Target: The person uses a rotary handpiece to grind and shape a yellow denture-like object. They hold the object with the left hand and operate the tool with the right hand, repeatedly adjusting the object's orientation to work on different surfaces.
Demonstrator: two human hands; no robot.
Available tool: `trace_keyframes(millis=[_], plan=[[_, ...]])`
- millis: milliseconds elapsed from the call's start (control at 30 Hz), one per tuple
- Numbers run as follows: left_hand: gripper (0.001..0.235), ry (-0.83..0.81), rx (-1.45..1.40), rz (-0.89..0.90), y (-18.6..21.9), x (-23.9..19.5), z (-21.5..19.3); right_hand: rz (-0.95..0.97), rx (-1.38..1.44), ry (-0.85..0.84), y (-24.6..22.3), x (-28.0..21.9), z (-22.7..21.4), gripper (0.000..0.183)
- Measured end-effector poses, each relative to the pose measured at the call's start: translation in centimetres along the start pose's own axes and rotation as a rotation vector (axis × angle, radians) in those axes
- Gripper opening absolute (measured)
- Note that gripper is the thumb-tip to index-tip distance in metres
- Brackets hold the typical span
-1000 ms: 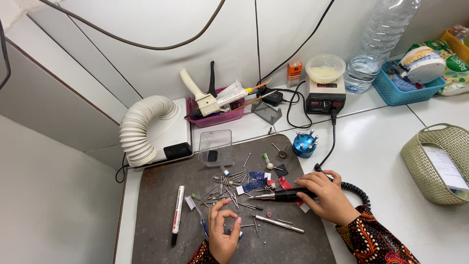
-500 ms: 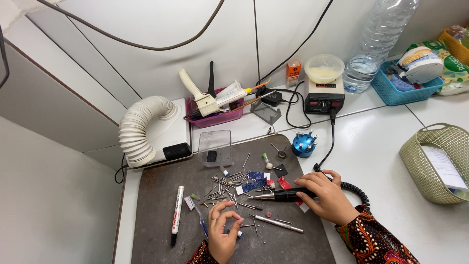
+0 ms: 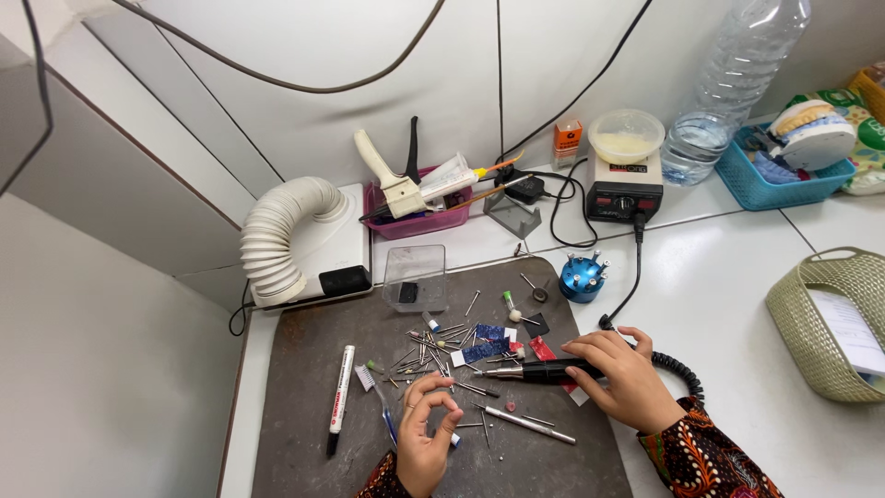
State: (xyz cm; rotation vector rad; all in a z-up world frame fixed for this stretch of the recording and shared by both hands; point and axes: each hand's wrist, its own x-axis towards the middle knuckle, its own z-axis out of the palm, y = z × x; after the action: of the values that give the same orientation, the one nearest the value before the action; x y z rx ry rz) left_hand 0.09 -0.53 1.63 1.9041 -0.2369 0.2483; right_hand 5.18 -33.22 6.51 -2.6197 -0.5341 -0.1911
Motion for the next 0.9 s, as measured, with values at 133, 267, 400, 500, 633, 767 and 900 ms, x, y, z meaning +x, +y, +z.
trace_keyframes(millis=[133,267,400,500,633,767,900], plan=[[0.014,-0.105,-0.468,-0.075,3.3,0.9,-0.4,-0.039,0.01,0.059,0.1,0.0,-0.2,0.029],[0.011,-0.179,-0.996,-0.302,7.0,3.0,-1.3,-0.016,0.017,0.027,0.3,0.2,0.0,0.029],[0.011,-0.195,-1.286,-0.491,9.7,5.5,-1.7,0.019,0.022,-0.012,0.1,0.3,0.1,0.033],[0.012,-0.174,-1.366,-0.537,11.2,6.4,-1.2,0.051,0.025,-0.034,-0.2,0.3,-0.1,0.033],[0.015,-0.186,-1.345,-0.625,11.6,7.0,-0.9,0.063,-0.018,-0.118,-0.3,0.7,-0.4,0.041],[0.016,-0.176,-1.337,-0.616,11.0,7.0,-1.1,0.063,-0.054,-0.232,-0.3,0.8,0.3,0.047],[0.024,-0.101,-1.333,-0.545,10.4,7.3,-0.7,-0.115,-0.092,-0.068,0.1,0.2,1.4,0.042]])
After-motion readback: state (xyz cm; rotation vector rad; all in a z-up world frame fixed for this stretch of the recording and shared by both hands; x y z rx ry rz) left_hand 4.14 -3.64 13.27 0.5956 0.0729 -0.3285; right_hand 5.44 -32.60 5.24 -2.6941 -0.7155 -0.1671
